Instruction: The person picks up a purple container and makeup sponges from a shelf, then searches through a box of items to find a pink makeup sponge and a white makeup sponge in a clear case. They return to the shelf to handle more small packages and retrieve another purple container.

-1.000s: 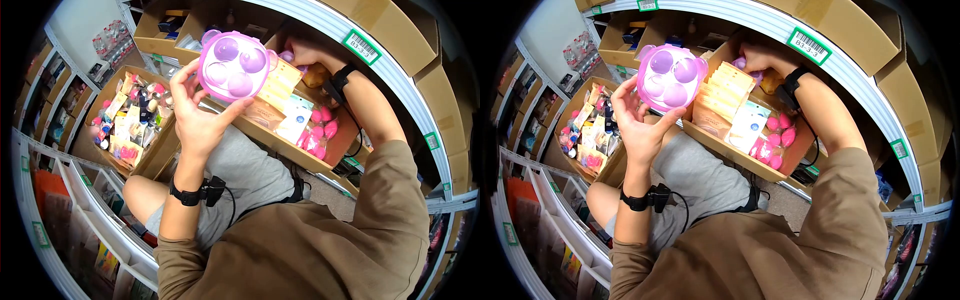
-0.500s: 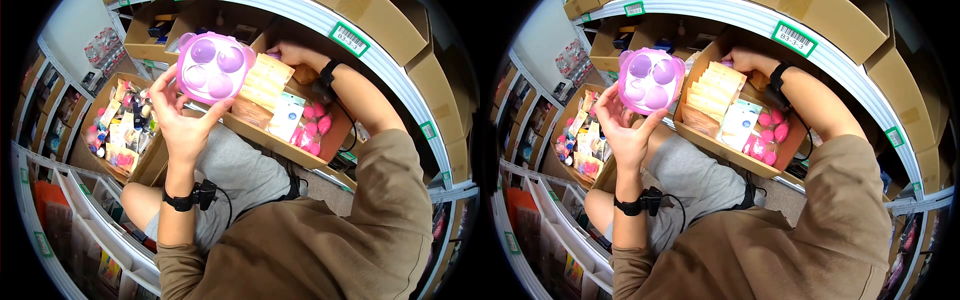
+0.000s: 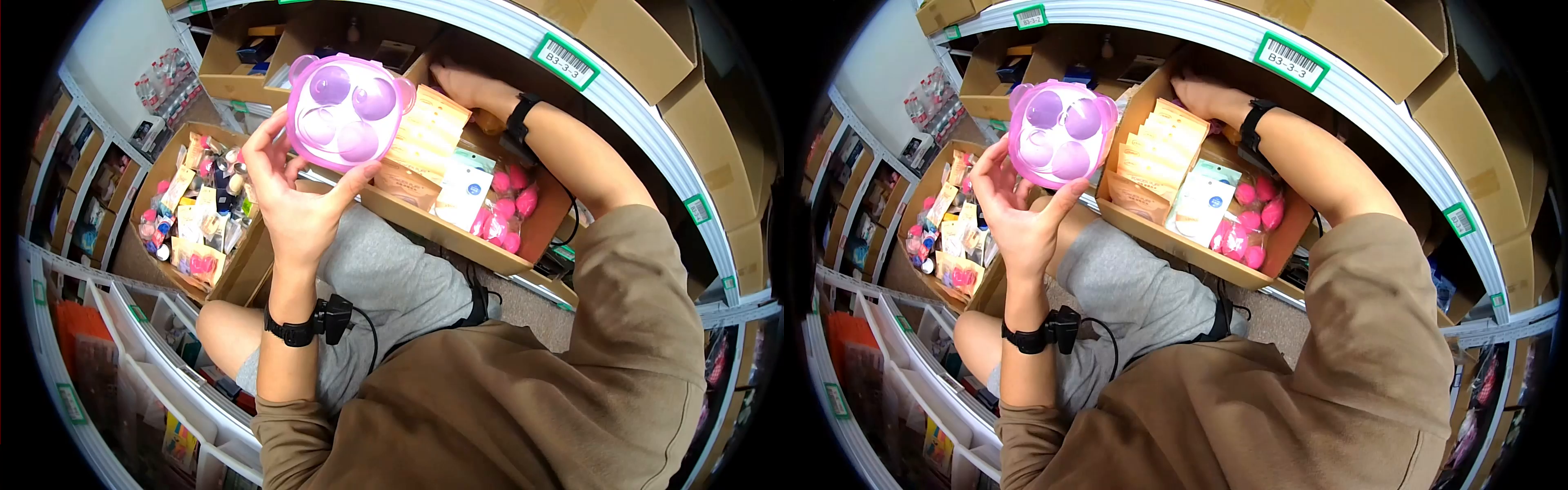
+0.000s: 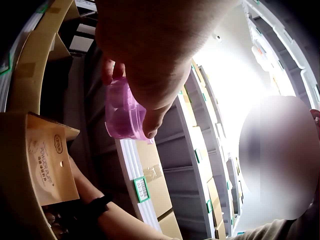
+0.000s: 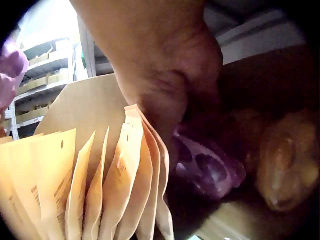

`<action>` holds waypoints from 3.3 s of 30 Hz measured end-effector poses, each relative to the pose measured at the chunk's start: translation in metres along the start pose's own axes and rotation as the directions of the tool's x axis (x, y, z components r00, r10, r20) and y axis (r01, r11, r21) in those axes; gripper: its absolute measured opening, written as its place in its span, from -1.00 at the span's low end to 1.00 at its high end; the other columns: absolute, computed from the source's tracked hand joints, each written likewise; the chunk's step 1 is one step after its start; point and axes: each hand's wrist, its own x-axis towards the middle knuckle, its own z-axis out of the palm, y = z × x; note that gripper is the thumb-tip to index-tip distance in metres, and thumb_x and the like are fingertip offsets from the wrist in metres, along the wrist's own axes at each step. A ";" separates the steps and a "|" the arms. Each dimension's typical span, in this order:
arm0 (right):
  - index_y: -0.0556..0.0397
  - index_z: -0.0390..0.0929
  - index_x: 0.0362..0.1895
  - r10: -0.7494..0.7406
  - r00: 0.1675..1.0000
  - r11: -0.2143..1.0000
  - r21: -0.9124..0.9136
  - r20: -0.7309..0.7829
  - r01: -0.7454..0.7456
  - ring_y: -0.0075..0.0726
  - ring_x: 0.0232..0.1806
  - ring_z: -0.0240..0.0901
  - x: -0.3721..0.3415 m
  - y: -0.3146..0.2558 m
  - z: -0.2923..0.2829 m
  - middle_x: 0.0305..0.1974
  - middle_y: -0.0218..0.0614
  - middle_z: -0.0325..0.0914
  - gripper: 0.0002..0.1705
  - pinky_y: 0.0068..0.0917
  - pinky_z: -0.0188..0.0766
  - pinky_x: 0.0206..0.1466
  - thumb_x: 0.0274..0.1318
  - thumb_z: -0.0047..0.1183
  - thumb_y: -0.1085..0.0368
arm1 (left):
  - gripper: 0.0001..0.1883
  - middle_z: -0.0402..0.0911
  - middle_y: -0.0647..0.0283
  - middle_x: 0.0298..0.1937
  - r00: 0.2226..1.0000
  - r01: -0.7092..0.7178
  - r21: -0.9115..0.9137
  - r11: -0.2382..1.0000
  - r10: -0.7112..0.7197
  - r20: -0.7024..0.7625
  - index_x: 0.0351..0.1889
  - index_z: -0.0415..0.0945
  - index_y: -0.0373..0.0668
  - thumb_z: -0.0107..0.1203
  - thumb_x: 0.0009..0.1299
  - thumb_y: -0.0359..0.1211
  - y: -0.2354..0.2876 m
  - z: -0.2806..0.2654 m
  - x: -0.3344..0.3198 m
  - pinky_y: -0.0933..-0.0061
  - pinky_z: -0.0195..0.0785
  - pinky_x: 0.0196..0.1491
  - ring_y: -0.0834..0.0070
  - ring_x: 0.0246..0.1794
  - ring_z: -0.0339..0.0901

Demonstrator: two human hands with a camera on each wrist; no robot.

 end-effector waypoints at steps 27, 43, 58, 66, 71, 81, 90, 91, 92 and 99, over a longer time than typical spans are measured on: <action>0.20 0.54 0.14 -0.114 0.969 0.993 0.053 0.218 0.105 0.19 0.07 0.55 -0.001 0.035 -0.021 0.04 0.09 0.62 -0.49 -0.14 0.51 0.13 0.16 0.17 0.17 | 0.00 0.34 0.02 0.33 0.999 0.037 -0.006 0.999 -0.037 0.007 0.34 0.16 -0.26 0.63 0.01 -0.32 0.004 0.000 -0.001 0.24 0.51 0.21 0.23 0.31 0.43; 0.19 0.49 0.12 0.055 0.995 0.923 0.383 -0.079 -0.021 -0.02 0.03 0.58 -0.022 0.020 -0.058 -0.04 0.02 0.64 -0.55 -0.22 0.50 0.11 0.35 0.12 0.11 | -0.03 0.40 0.04 0.27 0.995 0.068 -0.006 0.998 -0.067 0.072 0.31 0.21 -0.29 0.64 0.00 -0.29 0.009 0.031 0.000 0.31 0.51 0.17 0.27 0.27 0.47; 0.12 0.25 0.42 0.001 1.000 0.632 0.775 0.000 -0.001 -0.15 0.33 0.35 -0.106 0.018 -0.098 0.27 -0.06 0.43 -0.03 -0.28 0.25 0.44 -0.07 0.43 0.14 | -0.10 0.49 -0.27 0.20 0.801 -0.162 0.486 0.859 -0.173 0.574 0.27 0.25 -0.42 0.53 0.09 -0.17 -0.035 0.141 0.069 0.16 0.38 0.29 -0.04 0.24 0.50; 0.37 0.64 -0.25 0.197 0.945 0.975 0.049 0.262 -0.217 0.11 -0.11 0.62 -0.130 0.017 -0.118 -0.24 0.17 0.64 -0.42 -0.20 0.55 0.02 -0.29 0.42 0.11 | -0.10 0.35 -0.21 0.41 0.455 -0.436 0.688 0.581 -0.517 0.725 0.48 0.13 -0.33 0.28 0.26 -0.12 -0.085 0.209 0.103 0.17 0.23 0.43 -0.05 0.44 0.29; 0.40 0.61 -0.16 0.183 0.781 0.961 0.059 0.597 -0.271 0.06 -0.14 0.68 -0.121 0.012 -0.116 -0.22 0.19 0.68 -0.48 -0.20 0.60 -0.16 -0.21 0.34 0.25 | -0.11 0.31 -0.05 0.49 0.384 -0.514 0.731 0.449 -0.641 0.664 0.52 0.11 -0.28 0.18 0.35 0.01 -0.078 0.210 0.103 0.19 0.18 0.47 0.02 0.49 0.25; 0.45 0.08 0.41 0.210 0.737 0.946 0.057 0.642 -0.320 0.14 -0.05 0.66 -0.081 -0.024 -0.111 -0.02 0.25 0.62 0.07 -0.15 0.62 -0.15 -0.13 0.40 0.29 | -0.40 0.49 -0.06 0.32 0.226 -0.530 0.672 0.517 -0.678 0.700 0.28 0.53 -0.13 -0.12 0.52 0.09 -0.059 0.160 0.078 0.16 0.26 0.39 0.08 0.36 0.41; 0.32 0.37 0.30 0.107 0.903 0.988 0.055 0.416 -0.142 0.10 0.11 0.59 -0.040 -0.021 -0.056 0.11 0.16 0.58 -0.03 -0.23 0.58 0.07 -0.24 0.46 0.16 | -0.42 0.54 -0.05 0.23 0.327 -0.487 0.586 0.648 -0.487 0.810 0.25 0.50 -0.20 -0.14 0.55 0.06 -0.053 0.137 0.067 0.07 0.24 0.39 -0.01 0.32 0.42; 0.26 0.38 0.30 0.092 0.905 0.991 0.046 0.416 -0.122 0.08 0.11 0.58 -0.039 -0.023 -0.057 0.13 0.14 0.57 0.02 -0.24 0.57 0.09 -0.26 0.53 0.08 | -0.42 0.54 -0.05 0.23 0.328 -0.484 0.586 0.649 -0.487 0.810 0.25 0.50 -0.20 -0.14 0.55 0.06 -0.054 0.135 0.067 0.07 0.24 0.39 -0.01 0.32 0.42; 0.17 0.31 0.37 0.127 0.874 0.989 0.008 0.470 -0.147 0.02 0.14 0.57 -0.039 -0.025 -0.058 0.12 0.11 0.58 0.19 -0.23 0.56 0.12 -0.38 0.62 -0.02 | -0.42 0.55 -0.07 0.20 0.361 -0.490 0.581 0.650 -0.455 0.814 0.22 0.51 -0.22 -0.12 0.55 0.06 -0.055 0.133 0.066 0.07 0.25 0.37 -0.02 0.30 0.43; 0.32 0.23 0.32 0.137 0.828 0.990 -0.112 0.544 -0.090 0.16 0.17 0.53 -0.036 -0.041 -0.054 0.19 0.14 0.47 0.10 -0.17 0.57 0.08 -0.39 0.51 0.28 | -0.47 0.60 -0.09 0.12 0.433 -0.504 0.546 0.669 -0.351 0.830 0.06 0.53 -0.24 -0.03 0.53 0.07 -0.044 0.119 0.058 0.06 0.28 0.32 -0.01 0.24 0.47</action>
